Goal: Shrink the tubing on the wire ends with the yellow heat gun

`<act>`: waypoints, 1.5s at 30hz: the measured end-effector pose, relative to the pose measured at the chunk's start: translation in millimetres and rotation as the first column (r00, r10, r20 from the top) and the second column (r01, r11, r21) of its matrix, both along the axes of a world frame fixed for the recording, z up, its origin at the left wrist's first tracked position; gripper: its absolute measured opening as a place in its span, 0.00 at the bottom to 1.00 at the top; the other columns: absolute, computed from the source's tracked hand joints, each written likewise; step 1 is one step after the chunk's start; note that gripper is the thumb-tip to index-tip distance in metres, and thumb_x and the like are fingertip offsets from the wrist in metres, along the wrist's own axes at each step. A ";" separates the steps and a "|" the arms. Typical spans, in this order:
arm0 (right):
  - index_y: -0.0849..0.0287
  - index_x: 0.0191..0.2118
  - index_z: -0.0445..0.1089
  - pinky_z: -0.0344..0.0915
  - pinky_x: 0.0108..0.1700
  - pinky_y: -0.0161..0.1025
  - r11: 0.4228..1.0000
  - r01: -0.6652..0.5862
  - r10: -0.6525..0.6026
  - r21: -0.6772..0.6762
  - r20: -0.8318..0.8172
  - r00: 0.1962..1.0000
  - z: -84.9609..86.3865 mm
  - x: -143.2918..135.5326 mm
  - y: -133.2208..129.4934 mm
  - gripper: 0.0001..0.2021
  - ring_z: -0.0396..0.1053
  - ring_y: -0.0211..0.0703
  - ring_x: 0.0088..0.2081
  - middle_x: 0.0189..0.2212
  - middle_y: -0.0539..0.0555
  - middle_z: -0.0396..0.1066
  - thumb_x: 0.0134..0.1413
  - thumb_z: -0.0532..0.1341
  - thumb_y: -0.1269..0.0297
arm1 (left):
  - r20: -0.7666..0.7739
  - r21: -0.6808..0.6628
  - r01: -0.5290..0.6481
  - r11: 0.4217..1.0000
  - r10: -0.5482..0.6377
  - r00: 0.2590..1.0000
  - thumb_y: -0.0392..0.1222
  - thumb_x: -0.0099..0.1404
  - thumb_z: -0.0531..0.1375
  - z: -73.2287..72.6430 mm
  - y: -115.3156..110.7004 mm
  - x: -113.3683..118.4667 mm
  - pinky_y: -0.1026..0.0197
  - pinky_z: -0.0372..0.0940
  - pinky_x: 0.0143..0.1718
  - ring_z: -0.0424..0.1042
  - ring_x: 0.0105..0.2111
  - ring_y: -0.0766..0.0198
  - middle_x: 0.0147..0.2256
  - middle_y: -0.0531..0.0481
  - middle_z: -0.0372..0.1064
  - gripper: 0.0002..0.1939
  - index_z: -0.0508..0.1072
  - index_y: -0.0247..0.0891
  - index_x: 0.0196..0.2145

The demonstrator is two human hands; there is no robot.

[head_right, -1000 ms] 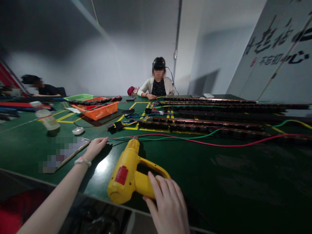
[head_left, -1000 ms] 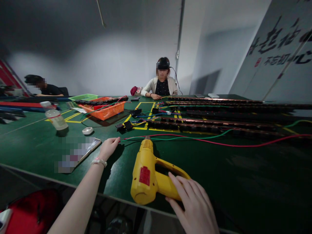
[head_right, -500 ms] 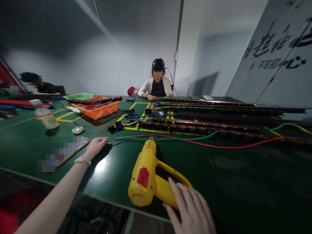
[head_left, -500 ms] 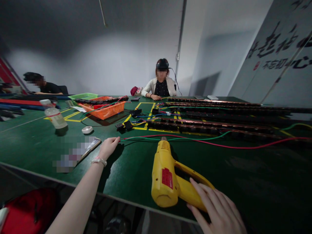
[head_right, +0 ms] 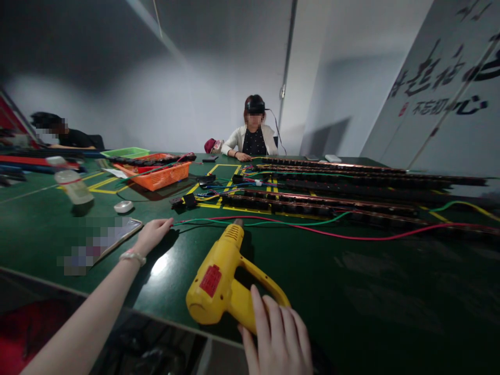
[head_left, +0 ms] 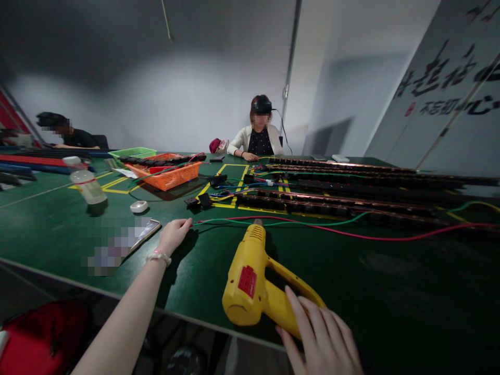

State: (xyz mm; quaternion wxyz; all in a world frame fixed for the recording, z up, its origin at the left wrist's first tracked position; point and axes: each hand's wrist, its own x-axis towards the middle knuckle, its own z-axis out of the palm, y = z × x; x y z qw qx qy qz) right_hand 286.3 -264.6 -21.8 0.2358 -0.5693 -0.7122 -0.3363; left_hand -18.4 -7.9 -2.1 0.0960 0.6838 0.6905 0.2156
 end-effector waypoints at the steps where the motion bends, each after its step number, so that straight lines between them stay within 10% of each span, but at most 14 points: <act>1: 0.63 0.56 0.62 0.57 0.45 0.47 1.000 -0.006 0.006 -0.001 -0.011 1.000 0.2 -4.0 1.7 0.21 0.66 0.47 0.38 0.39 0.56 0.72 0.60 0.51 0.61 | -0.001 0.000 -0.003 1.000 0.003 1.000 0.60 0.63 0.43 0.0 0.1 0.0 0.64 0.51 0.25 0.70 0.31 0.57 0.29 0.47 0.73 0.28 0.75 0.39 0.29; 24: 0.59 0.55 0.64 0.55 0.51 0.47 0.974 -0.205 0.166 -0.094 -0.312 0.935 2.4 -98.3 39.7 0.26 0.65 0.47 0.41 0.41 0.52 0.71 0.50 0.63 0.57 | 0.062 0.009 -0.036 0.999 0.035 0.997 0.58 0.67 0.41 -3.6 4.3 -1.1 0.60 0.57 0.27 0.72 0.31 0.54 0.29 0.41 0.73 0.30 0.71 0.36 0.23; 31: 0.59 0.54 0.65 0.55 0.51 0.45 0.955 -0.288 0.247 -0.078 -0.337 0.909 2.0 -105.7 40.8 0.30 0.65 0.45 0.39 0.40 0.51 0.71 0.45 0.67 0.54 | 0.142 0.066 -0.106 0.992 0.096 0.985 0.47 0.65 0.57 0.5 0.6 3.4 0.50 0.67 0.44 0.69 0.45 0.56 0.48 0.45 0.66 0.19 0.67 0.35 0.50; 45: 0.54 0.56 0.63 0.58 0.52 0.42 0.951 -0.298 0.245 -0.085 -0.380 0.892 -1.4 -95.5 41.4 0.34 0.66 0.45 0.41 0.41 0.48 0.71 0.41 0.70 0.54 | 0.113 0.066 -0.051 0.997 0.043 0.993 0.49 0.67 0.54 -2.2 3.6 -2.0 0.56 0.67 0.38 0.70 0.38 0.59 0.40 0.47 0.70 0.17 0.71 0.33 0.42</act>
